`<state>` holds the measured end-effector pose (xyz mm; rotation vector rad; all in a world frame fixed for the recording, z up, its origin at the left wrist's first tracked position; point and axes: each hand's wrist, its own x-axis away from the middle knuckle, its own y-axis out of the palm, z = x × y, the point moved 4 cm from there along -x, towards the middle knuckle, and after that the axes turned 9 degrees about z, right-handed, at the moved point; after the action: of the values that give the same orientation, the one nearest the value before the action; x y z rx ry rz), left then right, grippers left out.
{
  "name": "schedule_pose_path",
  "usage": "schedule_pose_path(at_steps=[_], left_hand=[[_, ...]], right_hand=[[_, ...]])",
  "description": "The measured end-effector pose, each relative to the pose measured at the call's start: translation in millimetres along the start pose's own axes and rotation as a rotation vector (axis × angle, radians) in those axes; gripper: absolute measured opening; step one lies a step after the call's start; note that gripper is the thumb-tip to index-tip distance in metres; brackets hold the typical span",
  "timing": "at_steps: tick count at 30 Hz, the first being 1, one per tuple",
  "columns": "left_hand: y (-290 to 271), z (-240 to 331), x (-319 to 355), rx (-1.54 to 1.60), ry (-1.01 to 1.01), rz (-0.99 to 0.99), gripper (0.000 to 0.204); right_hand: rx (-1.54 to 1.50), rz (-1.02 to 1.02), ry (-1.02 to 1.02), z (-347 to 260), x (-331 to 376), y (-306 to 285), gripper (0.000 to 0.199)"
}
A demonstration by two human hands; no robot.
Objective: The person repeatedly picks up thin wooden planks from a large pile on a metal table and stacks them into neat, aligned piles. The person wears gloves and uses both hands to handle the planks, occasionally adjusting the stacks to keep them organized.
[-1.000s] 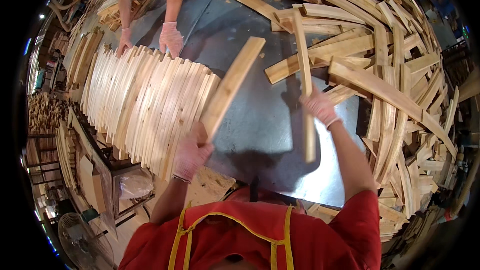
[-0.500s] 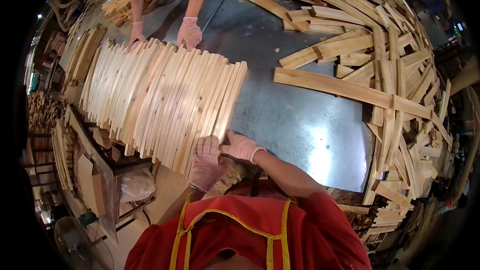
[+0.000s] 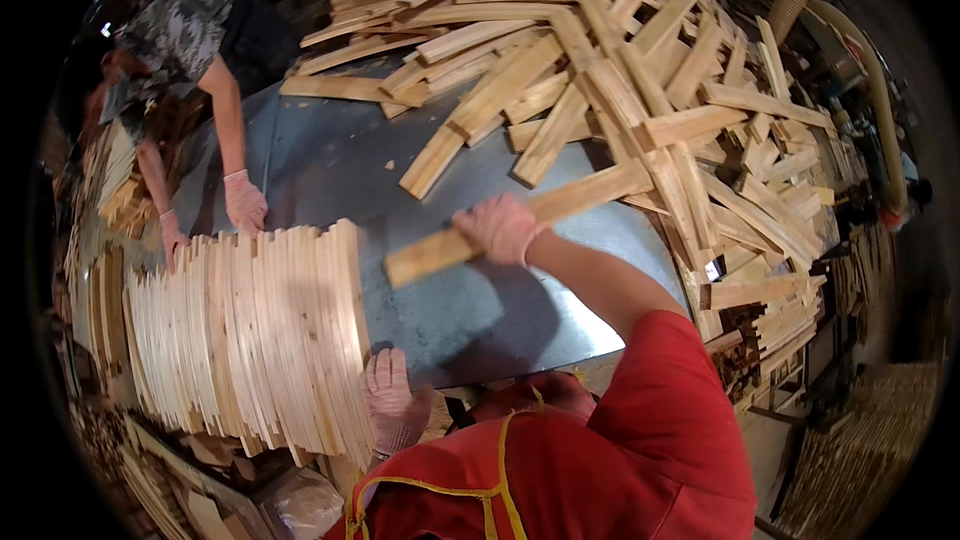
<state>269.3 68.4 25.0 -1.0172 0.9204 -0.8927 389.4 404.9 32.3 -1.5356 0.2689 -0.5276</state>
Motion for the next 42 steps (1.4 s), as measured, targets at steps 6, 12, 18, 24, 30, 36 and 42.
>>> schedule_pose_path(at_steps=[6,12,18,24,30,36,42], left_hand=[[38.9,67.2,-64.6,-0.038,0.147,-0.244,0.094],[86.3,67.1,-91.1,-0.053,0.147,-0.338,0.099],[61.9,43.4,-68.6,0.341,-0.090,-0.445,0.077],[18.4,49.0,-32.0,1.699,-0.965,-0.603,0.042],[15.2,3.8,4.2,0.701,-0.529,-0.304,0.048],[-27.0,-51.5,60.2,-0.128,-0.254,0.029,0.074],[-15.8,-70.9,81.1,-0.206,-0.233,0.111,0.075]], right_hand=[[-0.164,0.733,0.631,135.2,124.4,14.0,0.078],[-0.482,0.393,0.966,278.8,203.0,21.9,0.096],[-0.246,0.475,0.854,169.2,176.4,22.7,0.101],[-0.413,0.263,0.918,94.4,163.3,56.8,0.093],[-0.389,0.425,0.799,69.9,155.9,69.7,0.067],[-0.963,0.393,0.797,-50.0,152.4,32.1,0.060],[-1.066,0.068,0.591,-181.2,94.2,46.7,0.058]])
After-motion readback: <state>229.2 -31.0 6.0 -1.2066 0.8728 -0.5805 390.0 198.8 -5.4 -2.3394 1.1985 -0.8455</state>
